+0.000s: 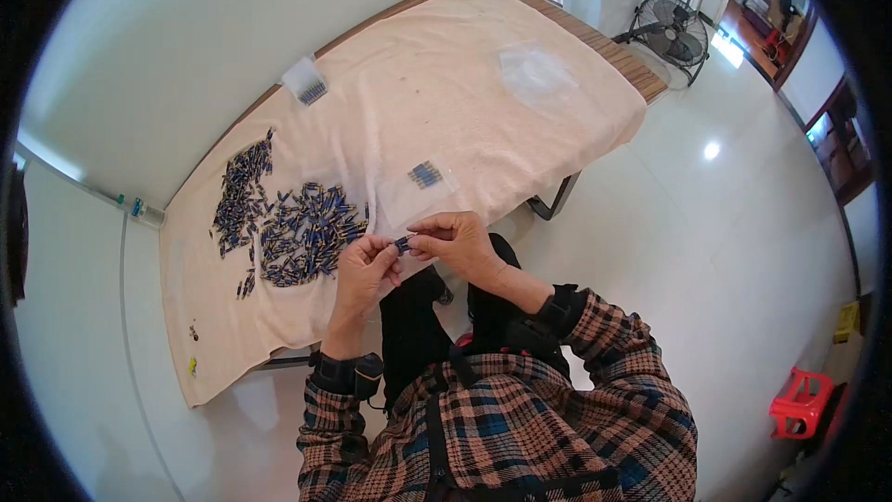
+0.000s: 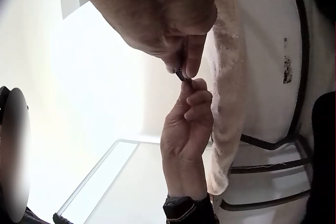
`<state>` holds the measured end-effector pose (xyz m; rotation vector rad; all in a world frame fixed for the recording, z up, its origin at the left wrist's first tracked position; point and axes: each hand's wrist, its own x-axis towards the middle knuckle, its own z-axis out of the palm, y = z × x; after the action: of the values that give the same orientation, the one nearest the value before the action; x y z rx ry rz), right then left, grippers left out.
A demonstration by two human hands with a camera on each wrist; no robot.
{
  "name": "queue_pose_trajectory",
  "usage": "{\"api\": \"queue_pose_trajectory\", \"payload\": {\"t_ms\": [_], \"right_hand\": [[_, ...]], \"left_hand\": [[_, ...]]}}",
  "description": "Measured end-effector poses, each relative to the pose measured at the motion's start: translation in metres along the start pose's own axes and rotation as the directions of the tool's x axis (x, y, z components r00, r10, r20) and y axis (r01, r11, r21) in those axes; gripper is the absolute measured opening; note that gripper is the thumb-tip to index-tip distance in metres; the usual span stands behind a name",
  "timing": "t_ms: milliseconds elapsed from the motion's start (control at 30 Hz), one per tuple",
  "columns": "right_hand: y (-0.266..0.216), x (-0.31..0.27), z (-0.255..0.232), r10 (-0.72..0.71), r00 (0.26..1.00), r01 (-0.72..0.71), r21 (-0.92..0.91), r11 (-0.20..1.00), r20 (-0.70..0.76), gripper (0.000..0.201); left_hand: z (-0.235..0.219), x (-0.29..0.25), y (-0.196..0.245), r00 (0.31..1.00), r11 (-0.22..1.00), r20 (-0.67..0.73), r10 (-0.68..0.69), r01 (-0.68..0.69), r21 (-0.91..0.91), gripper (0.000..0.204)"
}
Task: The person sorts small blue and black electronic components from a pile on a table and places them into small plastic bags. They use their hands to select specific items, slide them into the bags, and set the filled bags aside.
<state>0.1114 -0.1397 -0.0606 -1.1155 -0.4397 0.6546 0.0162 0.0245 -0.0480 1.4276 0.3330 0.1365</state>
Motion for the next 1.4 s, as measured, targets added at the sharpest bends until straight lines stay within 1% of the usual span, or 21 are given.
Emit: {"api": "queue_pose_trajectory", "payload": {"t_ms": [67,167,233,333,367,467,500,533,567,600,633,700,733,800,833,933,967,1067,1233,1367,1400], "right_hand": [[0.0,-0.001,-0.005,-0.018,1.0,0.019,-0.039,0.999,0.018,0.016],[0.002,-0.001,-0.01,-0.031,0.999,0.032,-0.036,0.999,0.011,0.016],[0.001,-0.002,-0.012,-0.037,0.999,0.037,-0.034,0.999,0.007,0.016],[-0.003,-0.005,-0.016,-0.036,0.999,0.035,-0.083,0.996,-0.009,0.015],[-0.006,-0.006,-0.018,-0.036,0.999,0.035,-0.082,0.996,-0.01,0.015],[-0.021,-0.006,-0.028,-0.088,0.995,0.079,-0.171,0.982,-0.05,0.014],[-0.028,-0.002,-0.035,-0.088,0.995,0.078,-0.172,0.982,-0.053,0.014],[-0.037,0.004,-0.045,-0.124,0.986,0.095,-0.239,0.966,-0.108,0.013],[-0.044,0.011,-0.055,-0.162,0.974,0.107,-0.307,0.946,-0.16,0.013],[-0.049,0.02,-0.066,-0.163,0.973,0.106,-0.31,0.945,-0.163,0.013],[-0.053,0.03,-0.077,-0.194,0.964,0.122,-0.346,0.93,-0.183,0.013],[-0.06,0.047,-0.09,-0.235,0.951,0.143,-0.388,0.911,-0.202,0.014],[-0.063,0.053,-0.092,-0.176,0.965,0.083,-0.411,0.908,-0.193,0.015],[-0.066,0.064,-0.097,-0.051,0.982,-0.038,-0.452,0.891,-0.182,0.016],[-0.067,0.069,-0.098,-0.051,0.981,-0.04,-0.45,0.892,-0.188,0.016],[-0.068,0.079,-0.1,0.11,0.99,-0.134,-0.383,0.914,-0.086,0.018],[-0.068,0.082,-0.099,0.109,0.99,-0.134,-0.379,0.916,-0.087,0.018],[-0.073,0.089,-0.099,0.241,0.967,-0.253,-0.353,0.901,-0.079,0.017],[-0.068,0.096,-0.094,0.305,0.951,-0.306,-0.302,0.903,-0.054,0.016],[-0.061,0.091,-0.088,0.306,0.952,-0.289,-0.35,0.891,-0.006,0.017],[-0.061,0.089,-0.087,0.288,0.958,-0.263,-0.393,0.881,0.004,0.016]], "left_hand": [[0.004,0.0,-0.001,1.0,1.0,0.023,-0.014,0.014,0.028,0.013],[0.013,-0.001,-0.004,1.0,0.998,-0.014,-0.003,0.002,-0.067,0.013],[0.017,0.0,-0.004,1.0,0.997,-0.016,0.0,-0.001,-0.075,0.013],[0.021,0.001,-0.003,1.0,0.996,-0.021,0.007,-0.009,-0.092,0.013],[0.023,0.001,-0.002,1.0,0.997,-0.009,0.012,-0.012,-0.077,0.014],[0.03,0.008,0.002,1.0,0.999,0.019,0.02,-0.019,-0.049,0.016],[0.033,0.012,0.005,0.988,0.978,-0.041,0.149,-0.141,0.155,0.016],[0.037,0.017,0.007,0.956,0.903,-0.072,0.284,-0.241,0.356,0.016],[0.041,0.021,0.009,0.906,0.778,-0.074,0.417,-0.314,0.544,0.017],[0.042,0.027,0.007,0.907,0.78,-0.071,0.416,-0.315,0.541,0.017],[0.043,0.035,0.004,0.857,0.667,-0.02,0.515,-0.386,0.637,0.017],[0.044,0.05,-0.005,0.725,0.388,0.118,0.678,-0.49,0.781,0.018],[0.045,0.053,-0.007,0.723,0.388,0.12,0.68,-0.494,0.778,0.018],[0.044,0.058,-0.011,0.74,0.407,0.12,0.662,-0.488,0.772,0.016],[0.044,0.058,-0.012,0.75,0.415,0.122,0.65,-0.484,0.77,0.015],[0.042,0.058,-0.014,0.769,0.436,0.128,0.626,-0.481,0.761,0.013],[0.04,0.058,-0.013,0.776,0.444,0.129,0.618,-0.479,0.757,0.012],[0.041,0.057,-0.01,0.774,0.433,0.138,0.618,-0.482,0.762,0.012],[0.04,0.056,-0.008,0.777,0.427,0.15,0.611,-0.483,0.764,0.012],[0.039,0.056,-0.009,0.783,0.449,0.144,0.605,-0.485,0.75,0.013],[0.039,0.056,-0.009,0.783,0.451,0.141,0.606,-0.484,0.75,0.013]]}}
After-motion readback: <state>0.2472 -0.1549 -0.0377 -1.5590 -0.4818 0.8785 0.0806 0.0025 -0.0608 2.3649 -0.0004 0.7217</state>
